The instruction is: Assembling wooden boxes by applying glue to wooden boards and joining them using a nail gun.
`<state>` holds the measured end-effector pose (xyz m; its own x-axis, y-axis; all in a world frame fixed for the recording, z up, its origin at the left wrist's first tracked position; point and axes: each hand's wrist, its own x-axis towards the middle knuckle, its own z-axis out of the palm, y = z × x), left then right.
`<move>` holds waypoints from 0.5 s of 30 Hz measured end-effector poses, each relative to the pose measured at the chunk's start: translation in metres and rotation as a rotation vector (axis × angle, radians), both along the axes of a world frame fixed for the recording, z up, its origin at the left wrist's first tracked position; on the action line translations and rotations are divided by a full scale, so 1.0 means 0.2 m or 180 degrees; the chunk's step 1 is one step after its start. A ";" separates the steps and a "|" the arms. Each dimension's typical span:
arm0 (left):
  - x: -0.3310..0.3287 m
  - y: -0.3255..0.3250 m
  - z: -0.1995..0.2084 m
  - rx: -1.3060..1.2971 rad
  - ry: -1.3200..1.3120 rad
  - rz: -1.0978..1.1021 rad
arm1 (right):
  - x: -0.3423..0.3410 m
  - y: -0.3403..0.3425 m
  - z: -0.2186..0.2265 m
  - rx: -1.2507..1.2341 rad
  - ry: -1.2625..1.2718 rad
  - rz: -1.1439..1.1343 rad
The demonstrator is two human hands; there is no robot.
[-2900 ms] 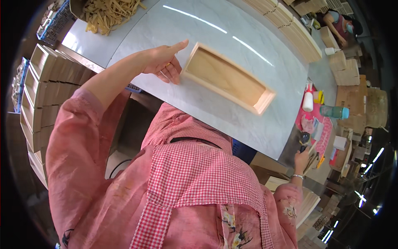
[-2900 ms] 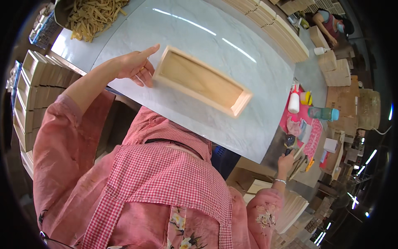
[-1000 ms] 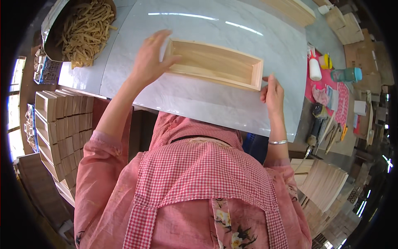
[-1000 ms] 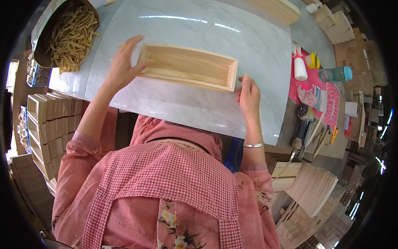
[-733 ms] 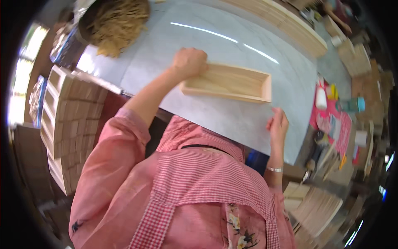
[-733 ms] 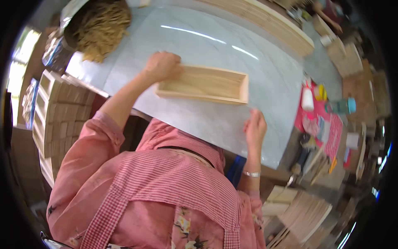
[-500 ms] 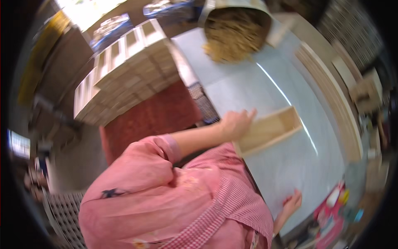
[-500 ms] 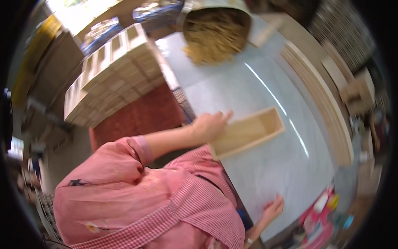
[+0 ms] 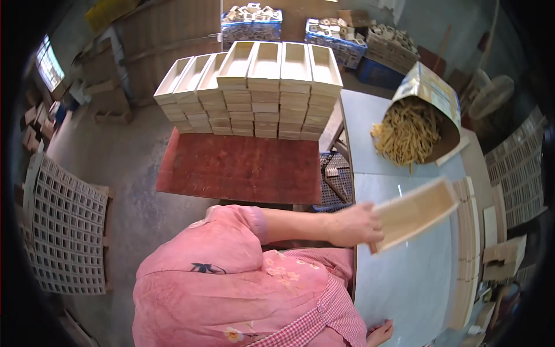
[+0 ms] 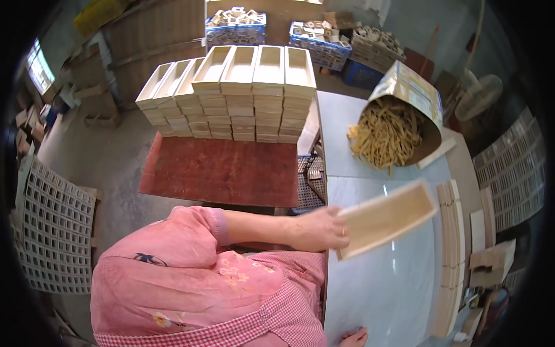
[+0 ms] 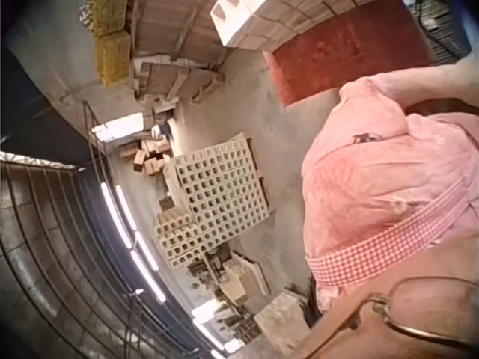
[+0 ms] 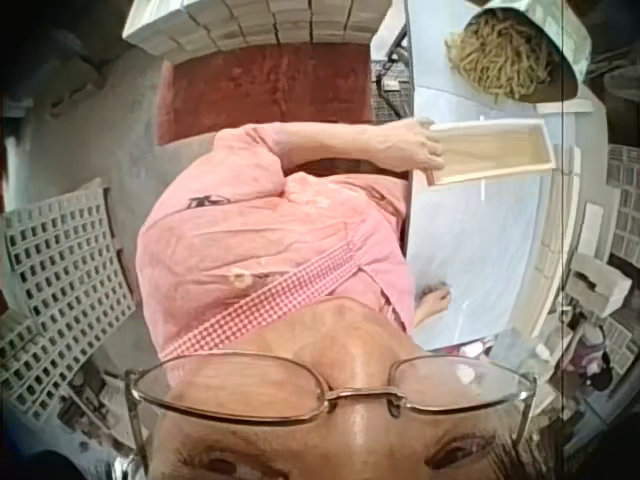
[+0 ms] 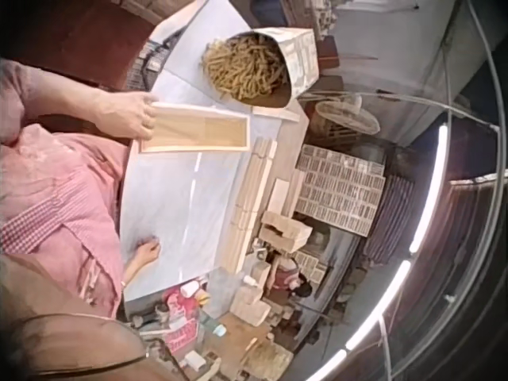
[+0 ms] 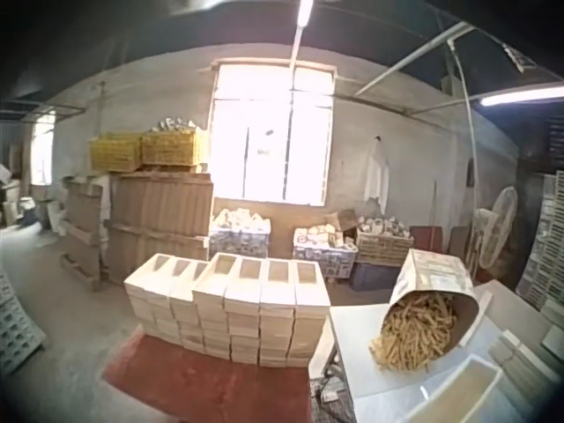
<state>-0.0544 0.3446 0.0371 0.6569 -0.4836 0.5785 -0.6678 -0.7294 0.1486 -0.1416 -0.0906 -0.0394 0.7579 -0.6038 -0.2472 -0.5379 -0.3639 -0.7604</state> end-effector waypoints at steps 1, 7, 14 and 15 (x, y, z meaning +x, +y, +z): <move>0.03 0.09 0.05 0.0025 -0.0295 0.0453 | 0.05 -0.02 -0.08 0.0030 0.0025 0.0038; -0.14 1.03 0.47 0.0475 -0.1529 0.3429 | 0.22 -0.11 -0.28 -0.0443 -0.0439 0.0618; -0.49 2.15 0.35 0.0661 -0.0263 0.5608 | 0.50 -0.19 -0.50 -0.0879 -0.0892 0.1254; -0.53 2.25 0.30 0.0434 0.0099 0.5669 | 0.49 -0.21 -0.49 -0.1011 -0.1056 0.1255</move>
<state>-0.1595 0.7955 0.0975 0.3975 0.7131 0.5775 0.8635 -0.5036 0.0275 -0.0437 -0.1321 -0.1379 0.9453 -0.2673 0.1871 -0.0690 -0.7242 -0.6861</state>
